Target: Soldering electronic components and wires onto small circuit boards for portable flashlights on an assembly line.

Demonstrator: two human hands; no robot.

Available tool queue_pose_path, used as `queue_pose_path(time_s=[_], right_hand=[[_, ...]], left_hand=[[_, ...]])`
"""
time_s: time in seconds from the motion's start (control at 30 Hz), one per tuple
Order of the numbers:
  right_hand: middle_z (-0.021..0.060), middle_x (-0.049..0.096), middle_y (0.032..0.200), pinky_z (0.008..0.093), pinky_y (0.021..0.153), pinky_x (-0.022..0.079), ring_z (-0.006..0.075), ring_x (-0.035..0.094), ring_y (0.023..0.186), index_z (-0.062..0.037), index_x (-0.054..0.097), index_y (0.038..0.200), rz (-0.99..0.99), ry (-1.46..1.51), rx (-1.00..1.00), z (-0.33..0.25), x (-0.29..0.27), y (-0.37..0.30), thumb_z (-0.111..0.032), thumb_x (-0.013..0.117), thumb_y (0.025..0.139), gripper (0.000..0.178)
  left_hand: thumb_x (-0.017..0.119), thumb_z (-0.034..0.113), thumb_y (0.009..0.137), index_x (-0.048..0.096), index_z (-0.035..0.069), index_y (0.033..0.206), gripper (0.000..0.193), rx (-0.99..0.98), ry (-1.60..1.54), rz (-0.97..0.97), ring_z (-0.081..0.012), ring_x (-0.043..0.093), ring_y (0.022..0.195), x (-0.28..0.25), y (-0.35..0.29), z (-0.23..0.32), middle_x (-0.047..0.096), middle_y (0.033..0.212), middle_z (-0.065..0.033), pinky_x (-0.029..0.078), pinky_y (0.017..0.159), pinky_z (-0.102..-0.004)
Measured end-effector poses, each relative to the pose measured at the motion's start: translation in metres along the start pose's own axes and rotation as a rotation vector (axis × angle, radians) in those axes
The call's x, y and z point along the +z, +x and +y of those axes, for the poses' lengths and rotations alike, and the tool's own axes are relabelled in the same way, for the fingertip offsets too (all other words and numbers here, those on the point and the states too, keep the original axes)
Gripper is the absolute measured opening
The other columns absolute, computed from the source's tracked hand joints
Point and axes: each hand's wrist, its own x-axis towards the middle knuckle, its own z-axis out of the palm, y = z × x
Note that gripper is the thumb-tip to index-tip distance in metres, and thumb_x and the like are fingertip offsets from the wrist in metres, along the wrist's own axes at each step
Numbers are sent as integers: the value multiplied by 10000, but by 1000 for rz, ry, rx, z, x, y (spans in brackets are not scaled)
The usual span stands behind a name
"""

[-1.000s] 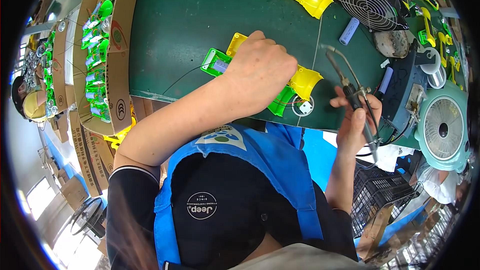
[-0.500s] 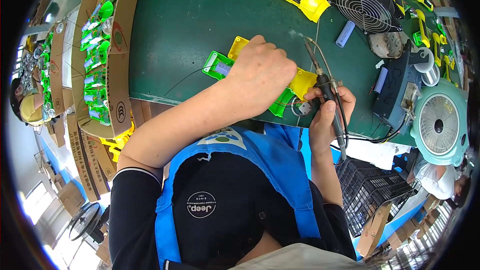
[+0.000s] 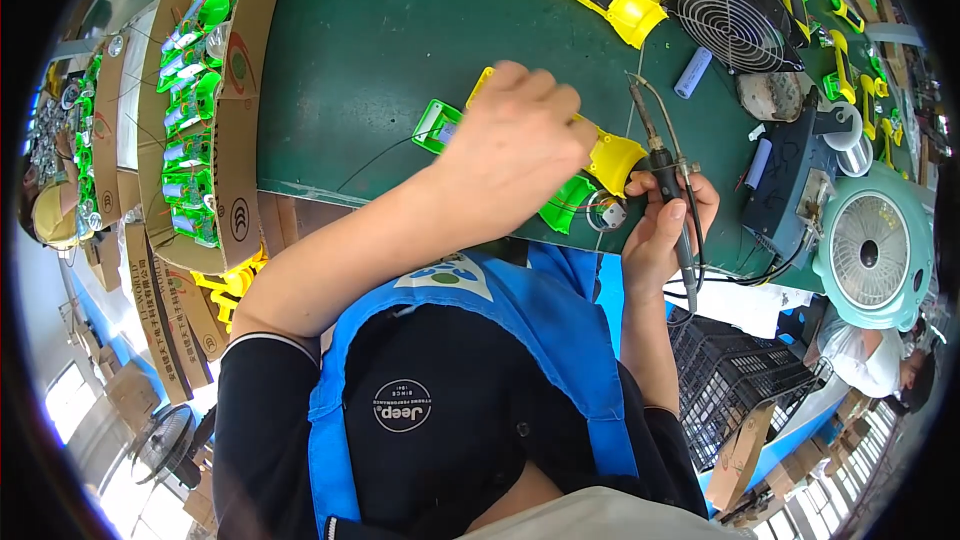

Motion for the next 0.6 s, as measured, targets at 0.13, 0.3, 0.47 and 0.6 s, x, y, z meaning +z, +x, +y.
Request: queue_pose_path(time_s=[0.13, 0.3, 0.47, 0.6], right_hand=[[167, 549, 955, 341, 768, 477, 204, 589, 783, -10, 374, 1123, 57, 40, -24, 1, -3, 1, -306, 581, 919, 415], [161, 557, 956, 346, 769, 480, 213, 586, 808, 0, 390, 1133, 31, 70, -26, 3, -4, 5, -309, 565, 935, 407], [160, 564, 917, 372, 771, 464, 242, 576, 816, -16, 413, 1133, 3, 141, 4, -10, -21, 2, -352, 550, 940, 411], [151, 571, 898, 376, 768, 463, 238, 571, 814, -17, 430, 1116, -11, 69, 50, -19, -34, -6, -366, 545, 939, 408]], left_hand=[[783, 313, 644, 552, 97, 1175, 618, -344, 176, 109, -246, 549, 943, -40, -46, -18, 607, 942, -59, 390, 823, -387], [719, 40, 703, 512, 87, 1155, 500, -510, -281, 41, -235, 577, 677, -18, -108, -29, 576, 746, -56, 410, 703, -358], [648, -22, 786, 584, 21, 966, 196, -263, -575, 389, -208, 567, 671, -16, -90, -35, 583, 793, -81, 463, 651, -306], [632, -71, 786, 617, -1, 891, 127, -270, -682, 257, -172, 562, 750, -12, -79, -46, 589, 842, -74, 463, 694, -288]])
